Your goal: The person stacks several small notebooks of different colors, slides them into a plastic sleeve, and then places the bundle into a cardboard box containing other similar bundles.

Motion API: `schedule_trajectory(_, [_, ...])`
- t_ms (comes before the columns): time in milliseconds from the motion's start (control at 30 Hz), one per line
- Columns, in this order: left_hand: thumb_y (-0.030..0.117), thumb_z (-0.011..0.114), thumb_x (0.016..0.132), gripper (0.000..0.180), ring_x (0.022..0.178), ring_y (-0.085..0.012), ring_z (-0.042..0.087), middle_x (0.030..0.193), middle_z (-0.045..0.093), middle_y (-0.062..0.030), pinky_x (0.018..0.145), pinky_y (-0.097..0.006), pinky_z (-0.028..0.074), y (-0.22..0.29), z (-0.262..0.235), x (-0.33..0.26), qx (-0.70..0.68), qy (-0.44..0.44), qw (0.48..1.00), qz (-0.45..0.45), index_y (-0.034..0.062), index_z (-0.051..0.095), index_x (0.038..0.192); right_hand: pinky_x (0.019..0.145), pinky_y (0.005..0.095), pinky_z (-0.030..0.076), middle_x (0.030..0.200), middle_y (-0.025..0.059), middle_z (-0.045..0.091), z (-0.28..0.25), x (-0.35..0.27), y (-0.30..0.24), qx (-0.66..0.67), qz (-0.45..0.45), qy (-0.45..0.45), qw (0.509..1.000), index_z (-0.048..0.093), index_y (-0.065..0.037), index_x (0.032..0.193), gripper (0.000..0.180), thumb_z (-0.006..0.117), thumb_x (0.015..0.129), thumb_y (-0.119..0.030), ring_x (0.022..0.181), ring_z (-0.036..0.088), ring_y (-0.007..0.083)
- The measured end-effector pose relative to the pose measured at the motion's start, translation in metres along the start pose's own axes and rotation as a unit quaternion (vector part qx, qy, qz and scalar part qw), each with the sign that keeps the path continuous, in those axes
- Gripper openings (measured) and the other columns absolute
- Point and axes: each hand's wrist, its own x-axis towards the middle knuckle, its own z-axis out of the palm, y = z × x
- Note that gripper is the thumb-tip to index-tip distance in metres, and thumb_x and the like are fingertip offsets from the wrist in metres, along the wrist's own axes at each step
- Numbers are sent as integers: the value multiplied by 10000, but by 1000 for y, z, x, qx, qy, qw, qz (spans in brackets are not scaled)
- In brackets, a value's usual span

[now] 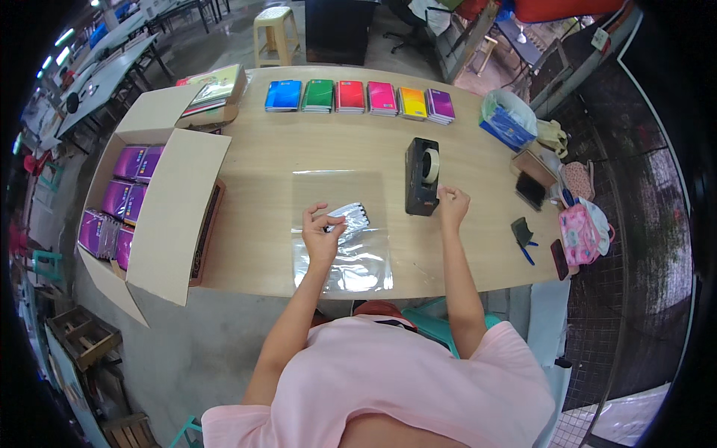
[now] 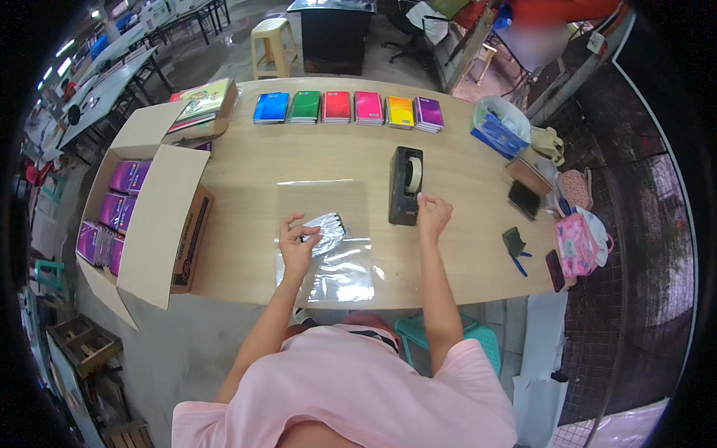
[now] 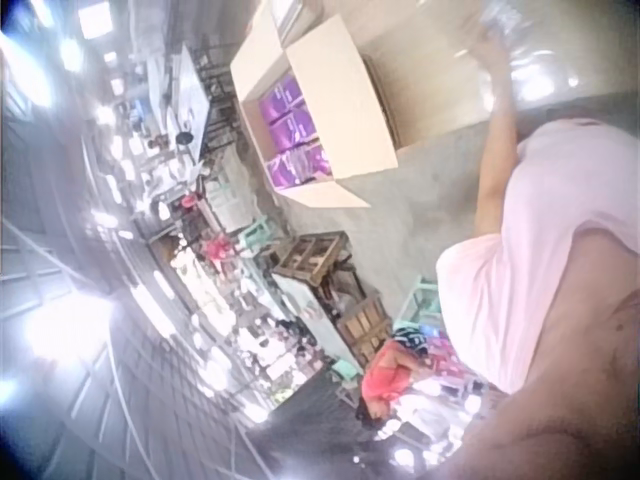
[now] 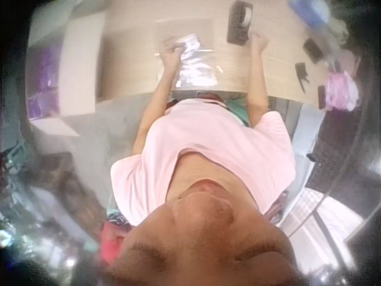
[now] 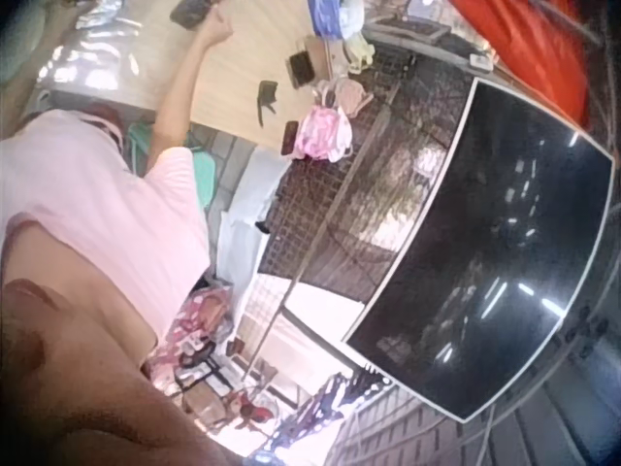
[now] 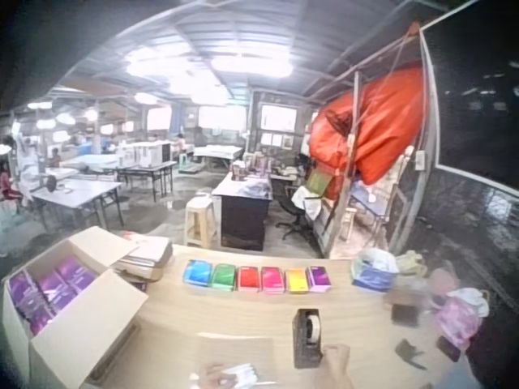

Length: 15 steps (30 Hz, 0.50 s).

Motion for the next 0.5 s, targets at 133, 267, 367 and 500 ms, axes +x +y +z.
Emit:
schedule_trajectory(133, [-13, 801, 634, 171, 928, -177, 556, 1216, 521, -57, 808, -317, 462, 8, -3, 1, -4, -2, 1000, -10, 70, 764, 780, 708, 365, 488, 746, 116, 662, 14, 22, 23, 175, 277, -242, 913, 705, 0, 743, 206, 763, 792, -191, 738, 607, 213])
schedule_trajectory(267, [-31, 797, 638, 171, 919, -178, 551, 1220, 507, -67, 817, -322, 459, 5, -11, 1, 2, 6, 1000, -4, 67, 759, 774, 728, 392, 482, 865, 102, 687, 14, -9, 29, 116, 189, -235, 946, 705, -14, 779, 239, 747, 831, -243, 828, 608, 178])
schedule_trajectory(367, [-38, 796, 645, 155, 921, -177, 551, 1219, 501, -78, 820, -330, 457, 2, -12, 0, 23, 8, 1000, 17, 60, 743, 753, 677, 375, 503, 803, 66, 662, 4, -56, 27, 232, 327, -188, 897, 686, -29, 859, 203, 713, 873, -230, 719, 602, 181])
schedule_trajectory(500, [-29, 795, 646, 143, 931, -179, 561, 1197, 501, -99, 817, -342, 455, 2, 0, 0, 7, -18, 999, 45, 55, 696, 705, 591, 289, 474, 775, 68, 656, 9, -80, 29, 511, 595, -220, 580, 668, -18, 868, 192, 716, 880, -203, 666, 586, 126])
